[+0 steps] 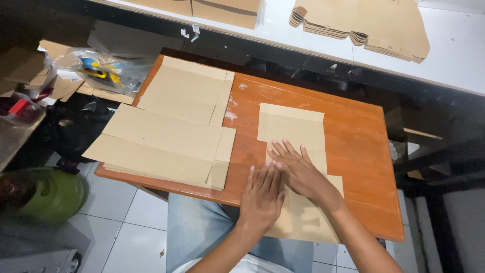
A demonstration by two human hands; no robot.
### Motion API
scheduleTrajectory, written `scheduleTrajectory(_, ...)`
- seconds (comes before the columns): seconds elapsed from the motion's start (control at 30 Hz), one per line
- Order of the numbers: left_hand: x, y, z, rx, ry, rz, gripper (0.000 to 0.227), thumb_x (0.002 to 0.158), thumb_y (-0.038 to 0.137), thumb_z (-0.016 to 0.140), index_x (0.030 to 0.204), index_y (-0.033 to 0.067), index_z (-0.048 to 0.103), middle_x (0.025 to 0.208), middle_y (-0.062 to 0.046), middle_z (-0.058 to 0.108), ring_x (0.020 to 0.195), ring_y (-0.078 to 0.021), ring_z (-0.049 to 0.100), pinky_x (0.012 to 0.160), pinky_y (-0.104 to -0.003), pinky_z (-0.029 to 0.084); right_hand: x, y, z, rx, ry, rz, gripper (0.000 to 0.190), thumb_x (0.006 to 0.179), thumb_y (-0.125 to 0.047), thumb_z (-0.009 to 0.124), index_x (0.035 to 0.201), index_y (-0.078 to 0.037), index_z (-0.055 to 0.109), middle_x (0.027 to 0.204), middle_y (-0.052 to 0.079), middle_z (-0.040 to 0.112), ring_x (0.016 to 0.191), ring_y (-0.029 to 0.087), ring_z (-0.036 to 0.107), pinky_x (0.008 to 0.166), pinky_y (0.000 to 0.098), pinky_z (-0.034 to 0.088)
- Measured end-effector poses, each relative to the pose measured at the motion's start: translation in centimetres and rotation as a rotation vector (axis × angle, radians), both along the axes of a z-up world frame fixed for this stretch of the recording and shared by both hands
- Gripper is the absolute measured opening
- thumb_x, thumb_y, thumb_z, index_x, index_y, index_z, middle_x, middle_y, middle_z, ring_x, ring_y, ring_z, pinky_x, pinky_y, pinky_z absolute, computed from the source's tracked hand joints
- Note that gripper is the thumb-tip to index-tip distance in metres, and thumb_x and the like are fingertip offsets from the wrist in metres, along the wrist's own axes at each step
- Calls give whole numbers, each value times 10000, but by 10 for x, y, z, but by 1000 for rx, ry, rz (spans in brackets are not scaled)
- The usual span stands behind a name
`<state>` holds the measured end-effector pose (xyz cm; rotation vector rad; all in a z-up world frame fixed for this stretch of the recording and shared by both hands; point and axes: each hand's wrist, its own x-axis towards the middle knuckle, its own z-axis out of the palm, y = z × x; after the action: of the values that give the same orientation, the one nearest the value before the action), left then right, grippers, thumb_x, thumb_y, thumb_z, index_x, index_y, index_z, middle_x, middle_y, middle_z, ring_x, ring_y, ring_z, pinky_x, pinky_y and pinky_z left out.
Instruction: The person folds flat cardboard sheets into small rectangular boxes by hand on a wooden table. They crease the edges, fold the sides up, and tuck the flaps to form the box shape, repeating the process for multiple units.
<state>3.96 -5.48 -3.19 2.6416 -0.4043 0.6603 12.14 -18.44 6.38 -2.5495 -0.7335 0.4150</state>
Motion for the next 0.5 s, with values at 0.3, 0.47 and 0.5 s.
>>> scheduleTrajectory(0.3,1,4,-1,9,0,-53,612,1070,389,450,1543,3,408,1604,-128,441,1522,-262,345,1246,-566,221,36,-5,-32,-208,-124,-213,549,1043,-493,315,1590,-453,301,1742,92,36,1606,276,-7,1206,633,-57)
scheduleTrajectory(0.47,9,30,43,-171,78,-188,432,1085,351,428,1391,59,521,1067,-114,590,896,-350,538,907,-456,399,21,-7,-39,-149,-209,-199,636,1026,-563,284,1629,-366,235,1741,81,72,1604,247,16,1202,627,-55)
scheduleTrajectory(0.5,11,32,51,-160,279,-71,664,1026,463,505,1519,49,345,1349,-231,369,1219,-428,306,1071,-549,206,14,-4,-29,-142,-129,-226,642,1037,-572,286,1638,-350,248,1746,88,87,1609,253,32,1222,623,-81)
